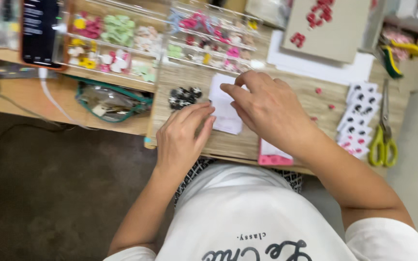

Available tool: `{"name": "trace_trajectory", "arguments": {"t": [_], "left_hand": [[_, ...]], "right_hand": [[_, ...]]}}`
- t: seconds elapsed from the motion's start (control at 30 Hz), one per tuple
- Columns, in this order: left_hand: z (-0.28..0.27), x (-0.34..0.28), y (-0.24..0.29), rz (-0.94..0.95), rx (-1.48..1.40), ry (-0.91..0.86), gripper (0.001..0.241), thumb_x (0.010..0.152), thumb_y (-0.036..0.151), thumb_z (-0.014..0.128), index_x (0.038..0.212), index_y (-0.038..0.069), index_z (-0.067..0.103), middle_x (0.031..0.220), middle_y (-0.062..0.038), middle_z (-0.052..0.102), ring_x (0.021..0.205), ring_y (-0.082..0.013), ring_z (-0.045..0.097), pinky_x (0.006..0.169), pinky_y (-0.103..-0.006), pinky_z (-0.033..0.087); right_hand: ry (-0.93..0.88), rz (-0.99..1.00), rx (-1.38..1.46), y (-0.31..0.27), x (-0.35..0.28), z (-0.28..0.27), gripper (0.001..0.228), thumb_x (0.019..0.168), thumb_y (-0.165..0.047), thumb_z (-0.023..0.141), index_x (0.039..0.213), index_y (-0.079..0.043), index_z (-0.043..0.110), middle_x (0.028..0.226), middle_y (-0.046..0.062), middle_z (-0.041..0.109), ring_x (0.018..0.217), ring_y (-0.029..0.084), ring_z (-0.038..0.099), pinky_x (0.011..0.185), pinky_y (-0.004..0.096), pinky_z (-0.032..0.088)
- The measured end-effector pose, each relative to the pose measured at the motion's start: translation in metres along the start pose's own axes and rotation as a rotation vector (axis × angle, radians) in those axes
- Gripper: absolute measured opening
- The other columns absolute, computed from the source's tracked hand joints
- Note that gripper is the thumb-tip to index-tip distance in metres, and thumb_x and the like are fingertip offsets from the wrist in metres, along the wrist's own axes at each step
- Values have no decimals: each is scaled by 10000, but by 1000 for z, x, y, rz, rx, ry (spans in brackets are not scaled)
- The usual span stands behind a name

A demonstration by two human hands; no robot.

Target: The person assembles small decorative earrings by placing pink and white components onto white backing cards. They handle the components and cards by hand, arranging them in a neat row on the table.

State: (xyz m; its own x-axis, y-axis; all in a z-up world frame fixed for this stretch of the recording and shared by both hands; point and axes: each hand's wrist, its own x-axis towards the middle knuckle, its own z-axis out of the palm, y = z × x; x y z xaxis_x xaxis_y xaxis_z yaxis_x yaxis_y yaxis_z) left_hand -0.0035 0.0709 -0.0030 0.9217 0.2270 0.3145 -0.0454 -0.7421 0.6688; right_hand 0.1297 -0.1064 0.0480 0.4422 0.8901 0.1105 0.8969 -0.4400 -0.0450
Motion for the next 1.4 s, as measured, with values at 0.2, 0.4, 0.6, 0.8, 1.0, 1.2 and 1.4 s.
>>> {"name": "trace_trajectory", "arguments": {"t": [0.2,0.4,0.6,0.8,1.0,1.2,1.4], "left_hand": [[37,-10,27,152,-37,-111,115,962,277,711,1062,232,744,1082,59,726,968,-168,725,840,-308,581],[52,-16,56,237,-92,-276,168,946,217,697,1096,141,709,1083,-35,704,939,-263,702,772,-375,587],[77,-29,60,278,-43,-356,206,909,193,717,1102,123,692,1110,-47,681,960,-273,680,757,-376,583],[86,-31,65,259,1,-377,333,886,202,739,1196,110,660,1159,-55,650,1000,-273,664,768,-375,583],[93,-31,69,223,11,-374,374,936,238,698,1284,131,610,1154,-59,625,1022,-281,665,806,-388,582],[107,-31,71,226,87,-359,388,898,238,727,1259,138,627,1120,-47,607,998,-275,669,768,-375,586],[108,-29,73,224,96,-379,413,869,212,756,1253,131,626,1101,-65,605,976,-300,671,747,-403,589]], "right_hand": [[22,137,22,25,-75,-7,276,996,-220,665,1252,-125,704,1110,106,653,976,306,696,717,410,558],[37,264,43,22,-137,-12,177,1001,-172,698,1171,-135,730,1108,66,674,1026,266,689,795,372,568],[-48,315,218,10,-177,24,293,927,-253,737,1191,-128,720,1107,73,691,1073,261,700,851,368,580],[-149,407,200,5,-180,32,535,868,-279,768,1371,-144,642,1183,74,631,999,276,682,776,416,593],[-179,437,233,7,-182,34,543,893,-287,742,1404,-146,624,1176,69,604,994,283,687,748,421,598],[-173,493,321,8,-182,35,525,875,-288,757,1366,-171,613,1180,59,581,1031,302,693,772,439,600],[-182,522,362,9,-181,35,514,870,-290,769,1341,-172,602,1224,60,551,1073,308,678,808,453,606]]}}
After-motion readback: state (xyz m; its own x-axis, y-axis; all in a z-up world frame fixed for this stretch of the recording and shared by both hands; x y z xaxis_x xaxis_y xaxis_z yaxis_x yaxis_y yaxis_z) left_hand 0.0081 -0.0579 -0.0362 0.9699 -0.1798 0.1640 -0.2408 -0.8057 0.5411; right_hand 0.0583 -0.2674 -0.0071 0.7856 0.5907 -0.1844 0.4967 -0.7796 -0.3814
